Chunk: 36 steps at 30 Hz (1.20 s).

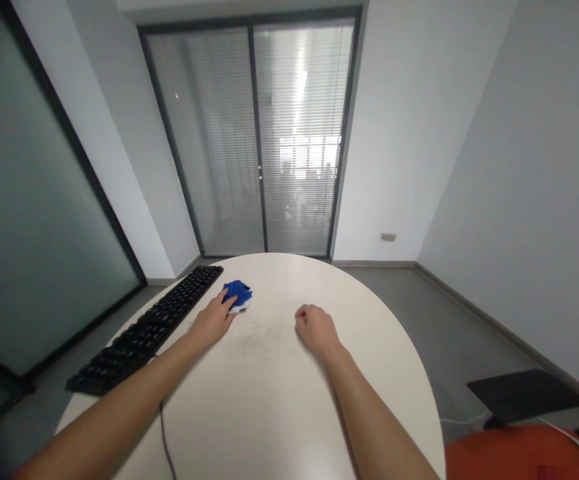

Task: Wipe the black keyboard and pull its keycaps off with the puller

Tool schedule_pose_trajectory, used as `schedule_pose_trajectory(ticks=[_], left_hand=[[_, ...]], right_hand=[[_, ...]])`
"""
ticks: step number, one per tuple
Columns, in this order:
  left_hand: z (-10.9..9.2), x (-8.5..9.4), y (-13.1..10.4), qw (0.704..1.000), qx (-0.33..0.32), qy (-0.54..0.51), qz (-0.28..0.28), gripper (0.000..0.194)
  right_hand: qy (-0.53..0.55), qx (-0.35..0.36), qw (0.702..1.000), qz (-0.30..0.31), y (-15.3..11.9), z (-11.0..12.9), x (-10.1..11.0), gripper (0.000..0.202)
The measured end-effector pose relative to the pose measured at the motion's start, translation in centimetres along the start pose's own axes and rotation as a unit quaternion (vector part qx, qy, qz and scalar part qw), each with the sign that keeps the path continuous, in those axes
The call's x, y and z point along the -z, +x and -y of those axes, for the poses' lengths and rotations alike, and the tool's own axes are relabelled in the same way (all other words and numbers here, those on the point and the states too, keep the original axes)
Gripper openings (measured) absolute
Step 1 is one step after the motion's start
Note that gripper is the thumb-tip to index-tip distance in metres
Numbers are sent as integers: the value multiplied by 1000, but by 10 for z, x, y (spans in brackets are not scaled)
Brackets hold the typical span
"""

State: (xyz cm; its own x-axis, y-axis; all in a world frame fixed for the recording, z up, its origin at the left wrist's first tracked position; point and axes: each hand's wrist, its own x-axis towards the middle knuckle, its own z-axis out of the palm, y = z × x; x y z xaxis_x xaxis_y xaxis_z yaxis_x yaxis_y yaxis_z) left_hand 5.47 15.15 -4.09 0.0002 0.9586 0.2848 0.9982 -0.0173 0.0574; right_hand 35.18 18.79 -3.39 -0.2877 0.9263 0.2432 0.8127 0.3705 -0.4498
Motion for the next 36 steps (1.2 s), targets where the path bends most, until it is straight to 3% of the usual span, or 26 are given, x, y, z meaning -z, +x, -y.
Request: schedule_pose_trajectory(ticks=[6,13,16,19,25,32,36], left_hand=[[27,0,7,994,81,61,-32,43],[38,-5,12,996,78,33,-36,46],[28,-2,11,992,108,38,-53,47],[4,2,8,989,121,33,-78,59],[-39,-8,-10,996,-28,-88,-15,56],[-31,-17,-15,992,-60,-110,17,45],[-30,-17,-15,992,-64,-103,16,46]], right_hand=[[-7,18,1000,-11,3,-8,-7,29],[-13,41,999,-21,4,-19,-13,38],[-37,48,998,-13,5,-20,-14,41],[-77,42,996,6,5,-18,-17,48],[-116,12,991,58,1,-11,-17,63],[-130,-20,987,96,5,-3,-20,70],[-136,-18,988,64,4,1,-24,73]])
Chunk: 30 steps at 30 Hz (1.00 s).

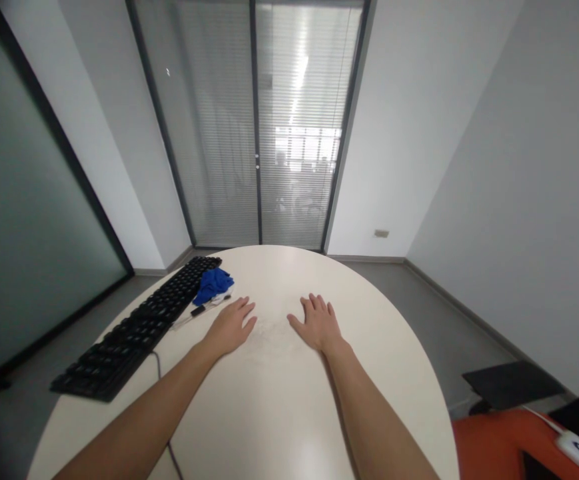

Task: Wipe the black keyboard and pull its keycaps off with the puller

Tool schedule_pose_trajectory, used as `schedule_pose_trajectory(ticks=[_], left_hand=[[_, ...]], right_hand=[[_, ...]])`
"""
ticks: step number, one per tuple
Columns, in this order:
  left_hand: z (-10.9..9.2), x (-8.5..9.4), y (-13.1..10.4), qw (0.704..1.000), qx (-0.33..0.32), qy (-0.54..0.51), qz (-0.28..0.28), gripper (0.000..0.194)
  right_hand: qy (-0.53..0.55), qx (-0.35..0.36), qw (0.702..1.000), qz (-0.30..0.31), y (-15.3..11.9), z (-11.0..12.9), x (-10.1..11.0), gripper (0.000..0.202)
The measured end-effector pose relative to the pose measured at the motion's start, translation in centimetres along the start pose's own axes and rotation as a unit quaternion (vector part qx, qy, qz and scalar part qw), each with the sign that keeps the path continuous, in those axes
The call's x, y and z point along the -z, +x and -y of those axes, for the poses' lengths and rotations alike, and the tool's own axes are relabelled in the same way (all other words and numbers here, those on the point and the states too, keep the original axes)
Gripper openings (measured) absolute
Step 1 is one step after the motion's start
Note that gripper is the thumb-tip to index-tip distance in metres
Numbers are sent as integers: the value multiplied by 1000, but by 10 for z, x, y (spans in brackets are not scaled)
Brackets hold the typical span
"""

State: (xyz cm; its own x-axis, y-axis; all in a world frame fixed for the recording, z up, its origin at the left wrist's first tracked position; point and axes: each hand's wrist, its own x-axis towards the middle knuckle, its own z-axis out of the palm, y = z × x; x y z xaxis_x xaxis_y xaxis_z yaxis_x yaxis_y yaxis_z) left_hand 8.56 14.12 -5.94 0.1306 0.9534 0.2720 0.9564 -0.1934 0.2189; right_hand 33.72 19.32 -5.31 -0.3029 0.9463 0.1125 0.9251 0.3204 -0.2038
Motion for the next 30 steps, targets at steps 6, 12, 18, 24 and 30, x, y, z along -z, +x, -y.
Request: schedule_pose_trajectory(ticks=[6,12,18,24,30], left_hand=[[-2,-6,2,999,32,14,20,54],[-1,-7,5,999,36,8,34,54],[0,-8,4,999,29,15,31,57],[0,-9,3,999,30,15,23,69],[-1,-6,4,999,32,22,25,53]], right_hand=[[-3,41,999,3,1,2,3,70],[13,41,999,25,3,0,3,80],[13,44,999,27,4,-1,1,82],[10,44,999,29,5,-1,1,82],[11,47,998,27,5,-1,0,81]])
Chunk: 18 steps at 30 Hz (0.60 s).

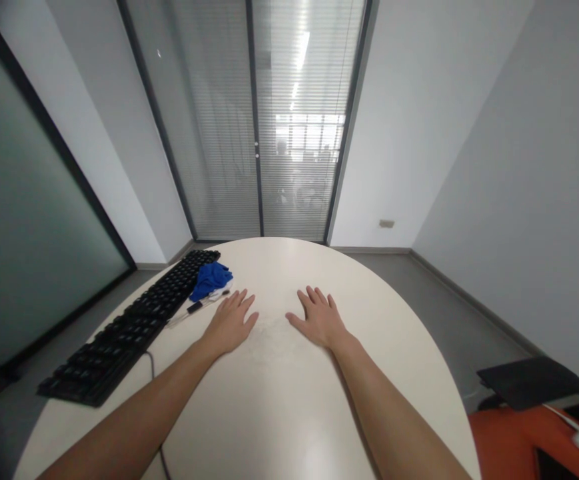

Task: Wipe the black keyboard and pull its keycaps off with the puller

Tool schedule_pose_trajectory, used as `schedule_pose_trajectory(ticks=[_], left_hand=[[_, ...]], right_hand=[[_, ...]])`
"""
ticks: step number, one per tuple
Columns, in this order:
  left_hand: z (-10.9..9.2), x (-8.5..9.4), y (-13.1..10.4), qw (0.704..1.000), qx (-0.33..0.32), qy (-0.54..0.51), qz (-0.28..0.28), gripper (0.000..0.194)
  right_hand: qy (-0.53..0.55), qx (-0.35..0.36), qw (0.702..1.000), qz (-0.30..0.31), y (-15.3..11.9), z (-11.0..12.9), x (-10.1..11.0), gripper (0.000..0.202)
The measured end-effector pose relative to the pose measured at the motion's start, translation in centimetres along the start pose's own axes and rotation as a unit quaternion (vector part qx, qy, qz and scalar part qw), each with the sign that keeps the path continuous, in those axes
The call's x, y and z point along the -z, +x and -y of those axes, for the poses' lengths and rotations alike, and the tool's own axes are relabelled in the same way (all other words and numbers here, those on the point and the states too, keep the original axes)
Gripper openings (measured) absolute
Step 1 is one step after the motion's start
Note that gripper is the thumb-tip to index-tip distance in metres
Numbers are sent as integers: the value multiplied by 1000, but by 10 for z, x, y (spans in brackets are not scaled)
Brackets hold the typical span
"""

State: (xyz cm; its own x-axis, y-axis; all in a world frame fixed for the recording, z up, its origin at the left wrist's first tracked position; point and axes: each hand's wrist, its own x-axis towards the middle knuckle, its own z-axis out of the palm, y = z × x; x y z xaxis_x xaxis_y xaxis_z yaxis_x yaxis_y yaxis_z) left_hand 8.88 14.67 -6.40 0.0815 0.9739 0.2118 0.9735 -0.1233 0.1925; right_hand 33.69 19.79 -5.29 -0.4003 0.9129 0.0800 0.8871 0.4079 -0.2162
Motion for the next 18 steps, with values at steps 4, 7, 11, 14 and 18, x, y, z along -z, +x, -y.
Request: schedule_pose_trajectory(ticks=[4,7,11,14,18], left_hand=[[-1,0,-1,1000,4,-7,-5,54],[0,-1,0,1000,6,-12,-17,70],[2,-1,4,999,19,-28,-30,49],[4,-1,6,998,21,-40,-35,43],[4,-3,5,997,16,-51,-54,49]], right_hand=[[1,0,1000,-2,0,0,0,81],[-1,-1,1000,-1,0,0,0,82],[1,1,1000,0,-1,0,0,82],[2,1,1000,-2,-1,0,0,82],[0,1,1000,-2,0,-1,-1,83]])
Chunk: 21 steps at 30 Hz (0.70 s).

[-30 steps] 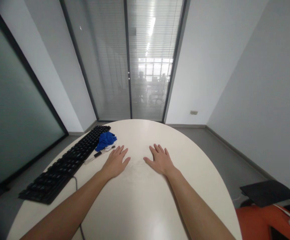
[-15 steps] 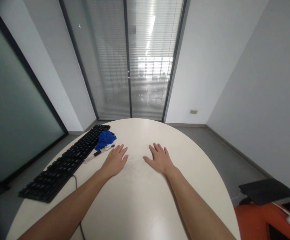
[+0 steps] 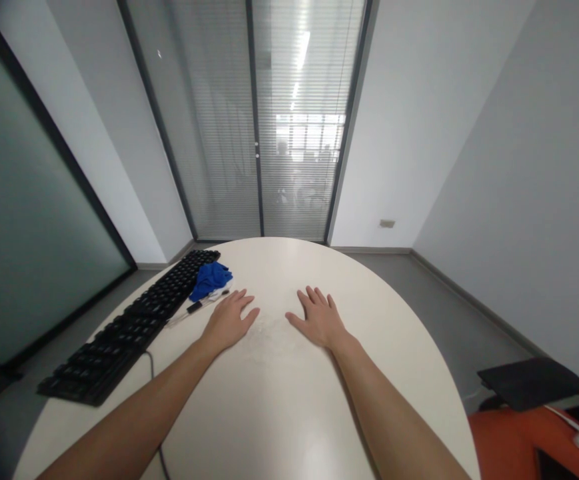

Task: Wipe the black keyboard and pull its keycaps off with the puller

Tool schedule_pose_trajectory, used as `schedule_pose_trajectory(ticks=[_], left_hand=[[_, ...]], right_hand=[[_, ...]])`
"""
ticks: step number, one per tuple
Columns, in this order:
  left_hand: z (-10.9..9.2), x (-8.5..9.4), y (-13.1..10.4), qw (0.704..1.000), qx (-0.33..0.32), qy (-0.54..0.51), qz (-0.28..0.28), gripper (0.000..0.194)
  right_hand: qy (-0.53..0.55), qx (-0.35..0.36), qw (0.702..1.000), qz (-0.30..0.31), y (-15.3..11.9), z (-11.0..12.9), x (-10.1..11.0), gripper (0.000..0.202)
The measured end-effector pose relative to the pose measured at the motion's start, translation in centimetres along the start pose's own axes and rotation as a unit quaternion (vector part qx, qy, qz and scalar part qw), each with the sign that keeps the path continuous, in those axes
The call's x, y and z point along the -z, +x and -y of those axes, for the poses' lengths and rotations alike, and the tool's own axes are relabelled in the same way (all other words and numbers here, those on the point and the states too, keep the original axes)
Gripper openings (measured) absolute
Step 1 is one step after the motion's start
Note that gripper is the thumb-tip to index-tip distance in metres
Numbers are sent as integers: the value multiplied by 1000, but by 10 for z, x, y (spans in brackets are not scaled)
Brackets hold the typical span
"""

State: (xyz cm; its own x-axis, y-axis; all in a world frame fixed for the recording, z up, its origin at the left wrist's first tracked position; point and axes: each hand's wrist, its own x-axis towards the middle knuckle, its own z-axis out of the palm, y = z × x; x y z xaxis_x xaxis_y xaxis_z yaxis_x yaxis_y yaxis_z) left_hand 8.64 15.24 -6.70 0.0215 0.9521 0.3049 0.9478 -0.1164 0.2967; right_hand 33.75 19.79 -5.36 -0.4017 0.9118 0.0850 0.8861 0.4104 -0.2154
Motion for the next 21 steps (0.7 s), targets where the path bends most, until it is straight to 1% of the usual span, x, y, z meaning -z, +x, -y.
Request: schedule_pose_trajectory(ticks=[2,4,6,10,13,17,21], left_hand=[[1,0,1,1000,0,-13,-13,47],[3,1,3,999,8,-33,-26,36],[5,5,6,998,16,-52,-32,32],[10,11,10,998,12,-57,-27,34],[13,7,10,999,10,-43,-24,32],[15,0,10,1000,-5,2,-1,41],[13,0,9,1000,-4,13,19,42]], right_hand=[[-2,2,1000,-1,0,0,0,84],[-4,5,1000,-1,0,-1,0,84],[-7,6,1000,0,0,-1,0,84],[-11,5,1000,1,0,-1,0,84],[-12,4,1000,0,0,-1,0,84],[-11,5,1000,0,0,-1,-1,83],[-10,2,1000,1,0,0,0,84]])
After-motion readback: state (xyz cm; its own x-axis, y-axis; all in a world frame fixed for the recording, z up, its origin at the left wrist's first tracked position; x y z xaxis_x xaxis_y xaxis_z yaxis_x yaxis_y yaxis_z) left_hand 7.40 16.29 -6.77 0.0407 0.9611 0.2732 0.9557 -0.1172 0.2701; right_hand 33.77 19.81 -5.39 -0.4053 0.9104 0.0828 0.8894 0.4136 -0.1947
